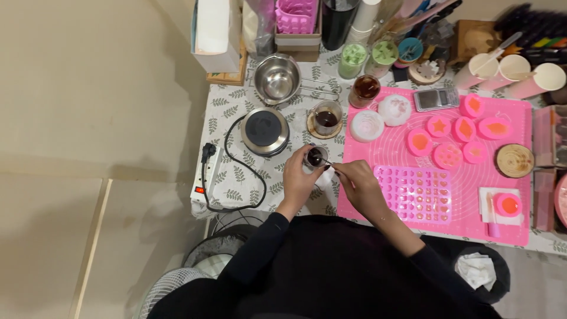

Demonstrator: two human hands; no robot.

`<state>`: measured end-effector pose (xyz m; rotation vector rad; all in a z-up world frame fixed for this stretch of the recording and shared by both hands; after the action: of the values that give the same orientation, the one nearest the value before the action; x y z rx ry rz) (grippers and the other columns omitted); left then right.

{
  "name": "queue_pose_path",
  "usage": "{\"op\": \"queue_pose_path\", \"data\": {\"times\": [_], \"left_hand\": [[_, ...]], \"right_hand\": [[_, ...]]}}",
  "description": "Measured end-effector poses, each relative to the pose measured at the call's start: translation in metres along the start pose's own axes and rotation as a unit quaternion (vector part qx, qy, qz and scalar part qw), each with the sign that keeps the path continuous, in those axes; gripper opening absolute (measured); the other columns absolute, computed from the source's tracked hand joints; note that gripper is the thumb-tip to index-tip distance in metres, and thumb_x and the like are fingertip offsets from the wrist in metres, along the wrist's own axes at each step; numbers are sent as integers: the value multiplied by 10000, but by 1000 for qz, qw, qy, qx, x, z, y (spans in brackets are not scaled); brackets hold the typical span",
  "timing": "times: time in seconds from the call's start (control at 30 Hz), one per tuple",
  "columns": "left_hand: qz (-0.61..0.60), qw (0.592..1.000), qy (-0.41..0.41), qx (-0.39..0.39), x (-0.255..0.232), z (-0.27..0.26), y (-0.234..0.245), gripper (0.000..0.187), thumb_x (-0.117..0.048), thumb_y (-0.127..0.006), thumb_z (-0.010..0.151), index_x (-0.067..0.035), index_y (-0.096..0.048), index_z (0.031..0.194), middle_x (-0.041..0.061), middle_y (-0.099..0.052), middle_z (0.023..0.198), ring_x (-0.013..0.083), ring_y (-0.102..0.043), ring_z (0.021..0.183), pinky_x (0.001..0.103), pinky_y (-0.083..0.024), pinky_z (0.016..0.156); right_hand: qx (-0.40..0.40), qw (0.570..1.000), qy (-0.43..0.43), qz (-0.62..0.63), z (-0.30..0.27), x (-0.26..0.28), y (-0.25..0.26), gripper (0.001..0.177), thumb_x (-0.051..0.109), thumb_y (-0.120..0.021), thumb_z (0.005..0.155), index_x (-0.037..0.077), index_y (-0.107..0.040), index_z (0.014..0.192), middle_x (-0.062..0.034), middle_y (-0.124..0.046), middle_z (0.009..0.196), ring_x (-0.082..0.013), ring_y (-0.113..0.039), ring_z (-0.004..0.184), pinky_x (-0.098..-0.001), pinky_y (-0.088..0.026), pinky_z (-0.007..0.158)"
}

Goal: The person is mixing pigments and fragrances into liquid wax and pouring it into various silicone molds at a craft workstation.

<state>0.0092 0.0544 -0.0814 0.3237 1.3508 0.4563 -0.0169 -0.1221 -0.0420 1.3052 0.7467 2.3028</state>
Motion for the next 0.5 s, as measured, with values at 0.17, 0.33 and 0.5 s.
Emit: {"op": "queue_pose_path", "data": {"times": [0.17,0.33,0.5], "left_hand": [[-24,996,60,-59,20,-9,-1,566,-218,-854,801,-84,-611,1293,87,-687,1216,314,-607,1151,424,-452,993],[-29,991,112,-65,35,-14,0,568,-205,-842,825,-93,-600,1326,74,-675,1231,315,-524,1211,427,-411,1037],[-10,998,25,-58,34,-10,1,598,-207,-853,812,-90,-600,1341,77,-664,1254,306,-550,1230,417,-442,1046]], "right_hand": [[13,1000,8,12,12,1,-15,261,-17,-690,906,32,-699,1162,-119,-685,943,-303,-634,914,-400,-520,789],[11,1000,0,5,14,0,-21,239,-14,-694,912,34,-709,1145,-120,-694,943,-304,-634,914,-397,-528,790],[8,1000,1,-10,12,8,-16,246,-15,-690,906,27,-707,1148,-122,-685,938,-309,-630,923,-406,-520,791]]}}
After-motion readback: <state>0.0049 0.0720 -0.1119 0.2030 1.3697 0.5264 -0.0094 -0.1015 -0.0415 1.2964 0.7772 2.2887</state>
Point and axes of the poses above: each hand's wrist, its own z-axis towards the middle knuckle, its own y-axis out of the back of the hand, x = y × z, the point moved 4 cm from there along z, towards the middle knuckle
